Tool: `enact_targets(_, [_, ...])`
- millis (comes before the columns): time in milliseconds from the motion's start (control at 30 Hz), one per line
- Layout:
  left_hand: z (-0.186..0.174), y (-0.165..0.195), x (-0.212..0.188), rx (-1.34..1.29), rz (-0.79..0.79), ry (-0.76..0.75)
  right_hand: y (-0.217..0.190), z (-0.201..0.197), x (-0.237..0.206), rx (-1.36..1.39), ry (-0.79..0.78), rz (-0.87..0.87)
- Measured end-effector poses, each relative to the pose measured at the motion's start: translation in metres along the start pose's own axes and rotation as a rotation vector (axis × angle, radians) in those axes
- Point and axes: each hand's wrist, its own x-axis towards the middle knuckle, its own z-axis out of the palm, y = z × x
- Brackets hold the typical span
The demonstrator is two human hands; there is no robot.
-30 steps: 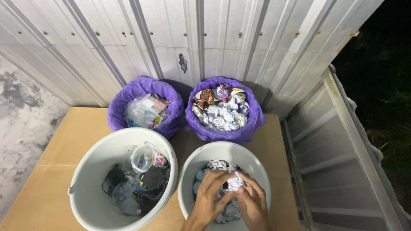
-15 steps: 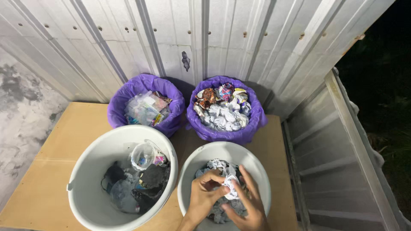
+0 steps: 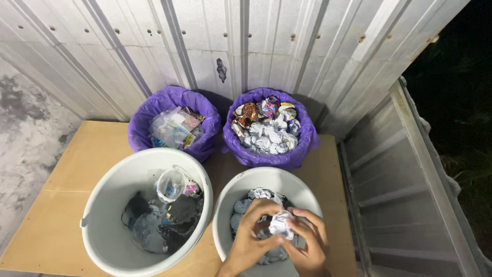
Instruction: The person picks pieces of trash, including crumpled paper and plastic wrappers, out of white plastic buckets and places them into purple trash bags, at times crumpling paper in their hands before adding it to a bag.
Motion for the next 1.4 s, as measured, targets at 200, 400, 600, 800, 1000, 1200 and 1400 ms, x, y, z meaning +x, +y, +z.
enact_targets(200, [-0.009,-0.001,0.008,0.017,-0.078,0.062,-0.002,-0.007,0.015,0.009,-0.295,-0.033])
enact_targets(400, [-0.006,0.011,0.021,0.196,-0.016,0.036,0.003,-0.009,0.028,-0.115,-0.218,-0.150])
enact_targets(600, [0.000,0.022,0.087,0.472,0.213,0.055,0.057,0.006,0.073,-0.178,-0.226,-0.041])
enact_targets(800, [0.005,-0.015,0.198,0.774,0.247,0.226,0.137,0.057,0.158,-0.469,-0.160,-0.216])
enact_targets(1000, [-0.017,-0.055,0.234,1.294,0.225,0.224,0.173,0.089,0.177,-0.546,-0.304,-0.138])
enact_targets(1200, [-0.019,-0.059,0.224,1.302,0.110,0.262,0.174,0.095,0.171,-0.407,-0.451,0.008])
enact_targets(1400, [-0.017,-0.070,0.225,1.333,0.114,0.260,0.183,0.092,0.167,-0.409,-0.475,0.011])
